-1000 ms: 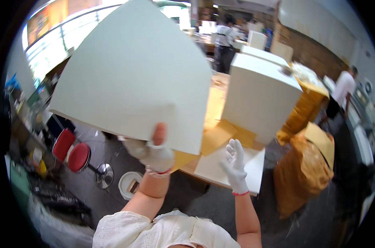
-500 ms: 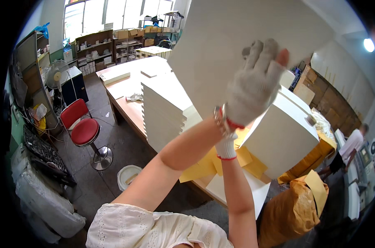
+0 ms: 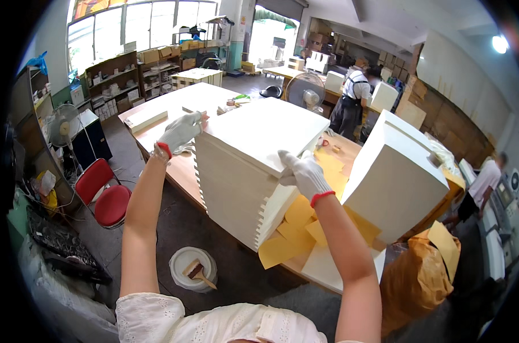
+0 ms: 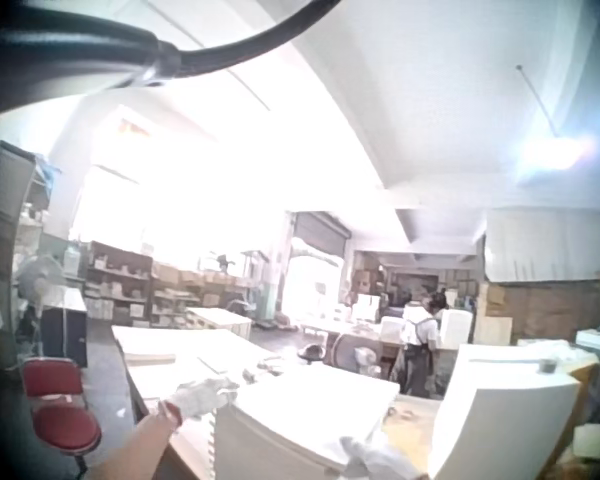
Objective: The person assembles white paper boxes by inserting yellow paper sheets into the slots of the box structure. They handle the boxes and sheets one at a time, repeatedly picking up a box, inserting a sheet, and placing the box back on the table.
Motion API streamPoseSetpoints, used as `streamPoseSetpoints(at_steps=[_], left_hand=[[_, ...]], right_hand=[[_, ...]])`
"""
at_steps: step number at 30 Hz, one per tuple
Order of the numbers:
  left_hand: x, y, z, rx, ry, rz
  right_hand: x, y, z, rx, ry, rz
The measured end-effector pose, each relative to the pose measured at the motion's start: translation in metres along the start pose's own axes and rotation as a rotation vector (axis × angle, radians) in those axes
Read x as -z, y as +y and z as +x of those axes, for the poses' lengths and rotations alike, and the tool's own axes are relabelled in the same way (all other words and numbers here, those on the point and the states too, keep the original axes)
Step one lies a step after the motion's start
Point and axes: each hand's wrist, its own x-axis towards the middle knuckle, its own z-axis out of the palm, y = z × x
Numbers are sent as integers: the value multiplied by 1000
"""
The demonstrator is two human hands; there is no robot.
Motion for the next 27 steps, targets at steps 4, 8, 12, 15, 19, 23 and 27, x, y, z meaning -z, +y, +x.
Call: streamPoseSetpoints(at_steps=[4, 8, 12, 15, 19, 23, 27], left_hand=[[-2, -10, -14, 12, -153, -248], [-16, -49, -1, -104, -166, -365], [-25, -61, 5, -75, -127, -625], [-21, -64, 12, -72, -185, -672], [-13, -65, 21, 32, -245, -616], [-18, -65, 27, -18, -210, -516], [-13, -57, 20, -5, -173, -420]], right_hand=[[0, 28, -19, 496, 127, -701], [-19, 20, -34, 520, 194, -928], [-17, 30, -24, 652, 220, -854], [-18, 33, -21, 654, 231, -835], [-22, 30, -25, 639, 241, -784], [-22, 32, -24, 674, 252, -747], [-22, 37, -20, 718, 274, -746]])
